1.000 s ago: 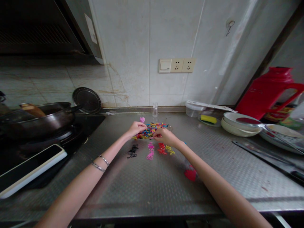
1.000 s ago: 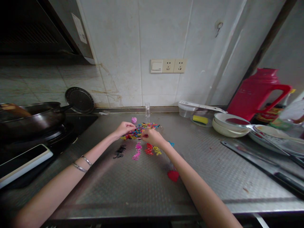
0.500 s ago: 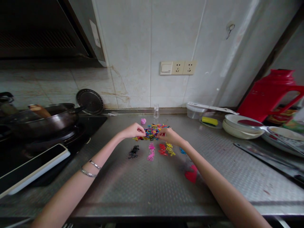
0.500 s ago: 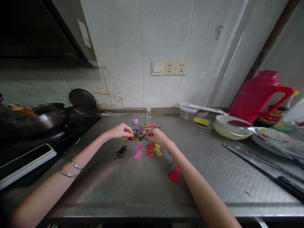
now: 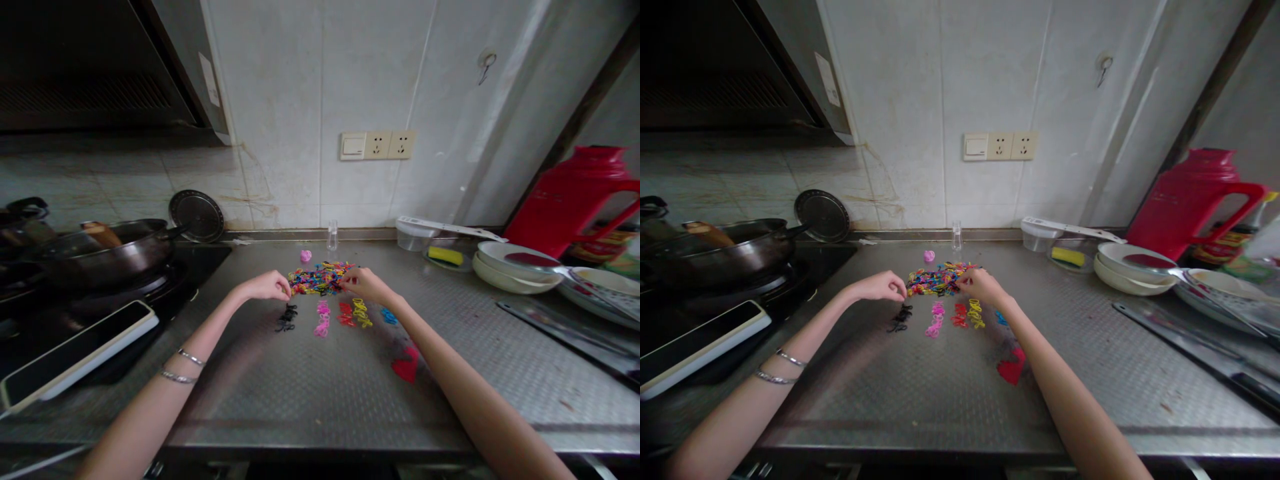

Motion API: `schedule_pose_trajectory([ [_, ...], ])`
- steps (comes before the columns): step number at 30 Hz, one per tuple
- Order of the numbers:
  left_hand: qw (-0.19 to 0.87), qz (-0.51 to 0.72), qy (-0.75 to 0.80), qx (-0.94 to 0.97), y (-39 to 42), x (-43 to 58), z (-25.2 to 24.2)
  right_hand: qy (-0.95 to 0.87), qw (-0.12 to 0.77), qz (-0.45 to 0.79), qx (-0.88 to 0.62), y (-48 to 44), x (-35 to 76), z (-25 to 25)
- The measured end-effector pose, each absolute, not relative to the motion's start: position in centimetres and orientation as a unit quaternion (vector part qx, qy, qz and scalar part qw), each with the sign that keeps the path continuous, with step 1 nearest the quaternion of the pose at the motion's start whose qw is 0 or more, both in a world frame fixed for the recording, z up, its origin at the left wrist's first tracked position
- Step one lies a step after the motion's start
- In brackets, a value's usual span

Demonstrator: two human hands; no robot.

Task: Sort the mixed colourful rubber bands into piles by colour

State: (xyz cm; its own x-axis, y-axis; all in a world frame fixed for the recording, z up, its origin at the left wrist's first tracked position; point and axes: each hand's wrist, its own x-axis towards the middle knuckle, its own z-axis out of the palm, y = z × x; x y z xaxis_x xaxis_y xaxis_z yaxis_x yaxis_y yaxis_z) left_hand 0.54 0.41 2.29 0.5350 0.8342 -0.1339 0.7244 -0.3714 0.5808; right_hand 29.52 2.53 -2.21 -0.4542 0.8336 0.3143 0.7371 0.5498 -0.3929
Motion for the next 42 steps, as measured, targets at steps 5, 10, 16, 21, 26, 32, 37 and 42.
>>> schedule_pose_trajectory([
  [5,0.248,0.176,0.524,0.796,1.7,-0.8,0.4,-0.837,0.238,0.099,-0.484,2.6,29.9,-2.3],
  [10,0.253,0.199,0.533,0.783,2.4,-1.5,-1.4,-0.832,0.233,0.093,-0.494,2.8,30.2,-2.5],
  [16,0.294,0.205,0.529,0.77,2.4,-1.3,-2.2,-0.832,0.227,0.101,-0.496,2.9,30.3,-2.5],
  [21,0.285,0.226,0.53,0.766,2.5,-1.4,-2.5,-0.83,0.231,0.099,-0.497,2.9,30.4,-2.5],
  [26,0.283,0.256,0.535,0.754,2.7,-1.6,-2.2,-0.829,0.237,0.097,-0.497,2.9,30.7,-2.3],
  [32,0.28,0.263,0.477,0.791,2.1,2.3,-0.7,-0.821,0.254,0.073,-0.506,3.4,31.5,-2.5],
  [37,0.281,0.223,0.394,0.847,1.0,8.5,-0.7,-0.802,0.243,0.061,-0.542,3.8,32.2,-2.8],
  [42,0.282,0.207,0.356,0.866,0.7,13.2,-1.9,-0.794,0.228,0.062,-0.559,3.6,32.7,-2.6],
])
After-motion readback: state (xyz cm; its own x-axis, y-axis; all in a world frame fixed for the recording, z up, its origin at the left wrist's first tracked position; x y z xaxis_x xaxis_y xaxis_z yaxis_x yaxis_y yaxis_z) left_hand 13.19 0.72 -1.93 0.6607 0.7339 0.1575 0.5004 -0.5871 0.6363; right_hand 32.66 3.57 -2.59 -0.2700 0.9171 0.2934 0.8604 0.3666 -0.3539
